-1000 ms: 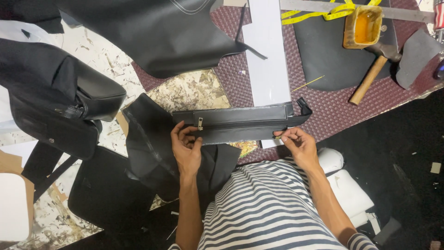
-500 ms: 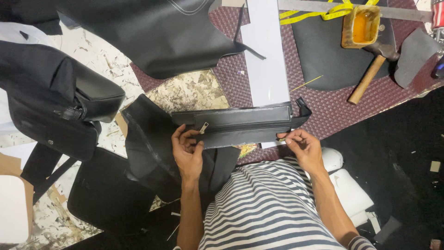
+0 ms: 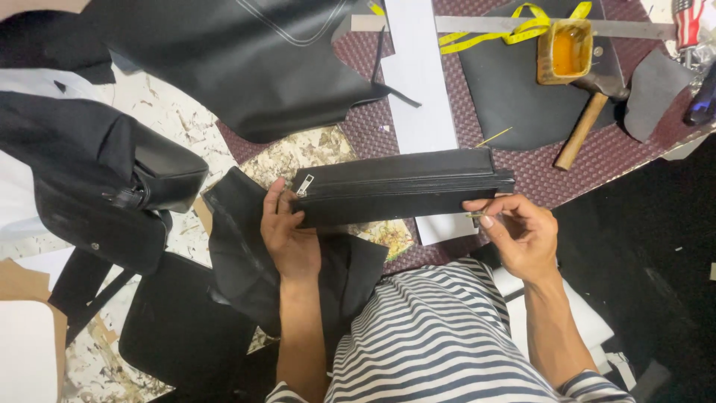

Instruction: Assembling a leather bag component by applying adhesive and attaching leather strips to a zippered panel

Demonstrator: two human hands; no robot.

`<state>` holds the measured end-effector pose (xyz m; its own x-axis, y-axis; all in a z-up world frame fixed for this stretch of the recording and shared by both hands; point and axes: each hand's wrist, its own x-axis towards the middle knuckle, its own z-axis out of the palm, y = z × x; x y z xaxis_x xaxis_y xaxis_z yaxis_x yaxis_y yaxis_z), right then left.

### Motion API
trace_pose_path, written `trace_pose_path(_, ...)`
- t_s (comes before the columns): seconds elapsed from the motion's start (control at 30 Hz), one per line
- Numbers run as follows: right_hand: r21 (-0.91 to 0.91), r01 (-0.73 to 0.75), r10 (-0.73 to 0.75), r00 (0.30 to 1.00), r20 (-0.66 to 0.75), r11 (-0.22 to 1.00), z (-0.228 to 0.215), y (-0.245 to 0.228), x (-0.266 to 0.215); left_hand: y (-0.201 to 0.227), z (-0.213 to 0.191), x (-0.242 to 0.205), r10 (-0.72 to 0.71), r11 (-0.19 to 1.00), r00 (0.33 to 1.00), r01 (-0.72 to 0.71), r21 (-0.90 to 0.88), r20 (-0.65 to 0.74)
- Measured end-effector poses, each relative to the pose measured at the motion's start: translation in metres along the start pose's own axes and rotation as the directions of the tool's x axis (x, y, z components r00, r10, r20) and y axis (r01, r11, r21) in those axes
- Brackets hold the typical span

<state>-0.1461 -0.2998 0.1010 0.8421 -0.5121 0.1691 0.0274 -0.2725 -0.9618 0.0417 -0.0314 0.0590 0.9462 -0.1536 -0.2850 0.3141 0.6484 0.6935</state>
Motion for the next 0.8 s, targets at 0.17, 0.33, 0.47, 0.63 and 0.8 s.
trace_pose_path(0.17,0.031,0.061,-0.061,0.998,-0.016,0.998,0.006,-0.001,0.005,0.018,0.031,-0.002,-0.129,0.942,0.984,0.16,-0.294,0.12)
trace_pose_path(0.33,0.056,0.07,-0.069,0.997,-0.024,0.996,0.015,-0.003,0.006,0.028,0.053,-0.004,-0.18,0.88,0.967,0.24,-0.411,0.18)
trace_pose_path(0.47,0.064,0.109,-0.109,0.994,-0.011,0.992,0.025,-0.008,0.01,-0.001,-0.001,0.02,-0.15,0.885,0.986,0.168,-0.435,0.076)
trace_pose_path(0.63,0.116,0.109,-0.108,0.994,-0.012,0.987,0.035,-0.012,0.013,-0.085,-0.096,0.048,-0.086,0.932,0.995,0.064,-0.357,-0.046)
trace_pose_path(0.8,0.171,0.097,-0.101,0.995,0.018,0.981,0.045,-0.012,0.019,-0.136,-0.128,0.064,0.122,0.97,0.974,-0.157,-0.184,-0.191)
